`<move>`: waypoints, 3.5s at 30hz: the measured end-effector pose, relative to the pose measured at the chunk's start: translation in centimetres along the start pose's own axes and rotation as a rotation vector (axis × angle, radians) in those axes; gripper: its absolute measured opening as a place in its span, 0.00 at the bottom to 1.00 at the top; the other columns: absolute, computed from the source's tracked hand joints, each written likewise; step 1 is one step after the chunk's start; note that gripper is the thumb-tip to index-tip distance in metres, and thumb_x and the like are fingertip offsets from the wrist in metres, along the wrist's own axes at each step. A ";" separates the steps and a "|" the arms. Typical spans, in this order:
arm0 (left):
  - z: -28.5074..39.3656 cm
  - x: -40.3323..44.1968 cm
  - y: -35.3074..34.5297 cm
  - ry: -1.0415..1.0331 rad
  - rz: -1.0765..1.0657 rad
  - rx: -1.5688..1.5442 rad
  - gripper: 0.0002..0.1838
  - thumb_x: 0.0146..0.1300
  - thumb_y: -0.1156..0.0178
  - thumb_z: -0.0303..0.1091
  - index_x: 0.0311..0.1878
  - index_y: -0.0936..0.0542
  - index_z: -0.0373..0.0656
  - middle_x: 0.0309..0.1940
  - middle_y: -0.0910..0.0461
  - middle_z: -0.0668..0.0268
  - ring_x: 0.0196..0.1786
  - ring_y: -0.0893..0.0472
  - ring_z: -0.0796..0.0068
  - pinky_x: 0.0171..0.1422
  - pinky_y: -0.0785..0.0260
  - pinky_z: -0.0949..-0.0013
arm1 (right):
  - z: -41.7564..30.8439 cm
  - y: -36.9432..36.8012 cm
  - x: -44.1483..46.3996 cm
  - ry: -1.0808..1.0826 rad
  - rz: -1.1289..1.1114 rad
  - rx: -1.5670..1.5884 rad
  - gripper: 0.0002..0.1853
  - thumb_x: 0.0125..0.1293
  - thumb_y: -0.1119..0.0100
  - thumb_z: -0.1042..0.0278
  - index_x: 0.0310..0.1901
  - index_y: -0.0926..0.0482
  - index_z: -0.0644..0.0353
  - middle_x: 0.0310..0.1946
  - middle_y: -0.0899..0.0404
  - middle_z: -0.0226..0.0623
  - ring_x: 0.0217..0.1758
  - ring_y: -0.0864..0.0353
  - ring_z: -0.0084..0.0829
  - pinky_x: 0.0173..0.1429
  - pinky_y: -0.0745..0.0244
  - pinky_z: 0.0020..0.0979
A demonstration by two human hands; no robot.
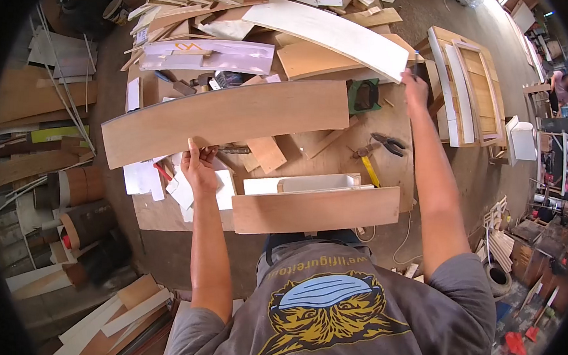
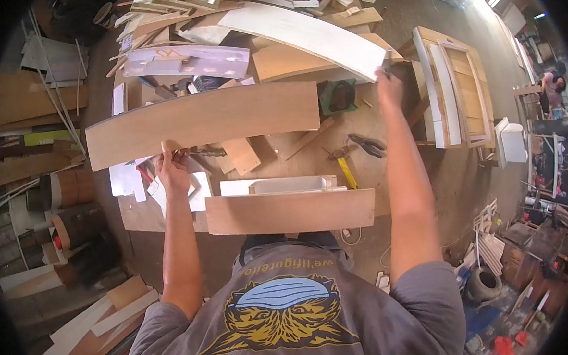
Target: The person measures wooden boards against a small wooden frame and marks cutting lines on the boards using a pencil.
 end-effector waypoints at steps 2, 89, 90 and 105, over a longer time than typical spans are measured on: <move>-0.8 -1.3 0.1 0.009 -0.051 -0.003 0.13 0.79 0.39 0.40 0.54 0.21 0.39 0.41 0.15 0.63 0.41 0.15 0.70 0.50 0.16 0.61 | -3.7 -0.5 -6.0 0.010 -0.202 -0.034 0.23 0.67 0.30 0.41 0.37 0.12 0.57 0.31 0.16 0.31 0.32 0.24 0.26 0.29 0.36 0.33; -3.9 -18.7 8.4 0.034 -0.116 0.943 0.25 0.84 0.48 0.38 0.77 0.30 0.35 0.63 0.18 0.62 0.62 0.24 0.76 0.69 0.34 0.71 | 18.7 23.3 -22.5 -0.161 -0.132 -0.088 0.12 0.70 0.29 0.62 0.44 0.14 0.63 0.36 0.16 0.26 0.41 0.23 0.21 0.50 0.28 0.29; -3.8 -18.7 8.1 0.036 -0.121 0.962 0.25 0.84 0.48 0.37 0.77 0.29 0.36 0.63 0.18 0.62 0.62 0.24 0.76 0.69 0.34 0.71 | 18.6 23.3 -22.6 -0.173 -0.132 -0.111 0.12 0.70 0.29 0.61 0.44 0.14 0.63 0.36 0.17 0.25 0.41 0.24 0.20 0.51 0.29 0.29; -4.9 -18.4 9.2 0.039 -0.094 0.928 0.25 0.83 0.47 0.38 0.74 0.28 0.32 0.66 0.20 0.59 0.67 0.24 0.71 0.73 0.35 0.67 | 6.5 22.0 -25.1 0.367 0.064 -0.585 0.23 0.64 0.26 0.52 0.57 0.15 0.53 0.54 0.15 0.39 0.57 0.14 0.44 0.59 0.19 0.42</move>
Point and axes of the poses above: each hand's wrist, its own x-axis towards the middle knuckle, its own y-axis out of the back of the hand, z = x × y, the point moved 10 cm from there along x, towards the middle knuckle
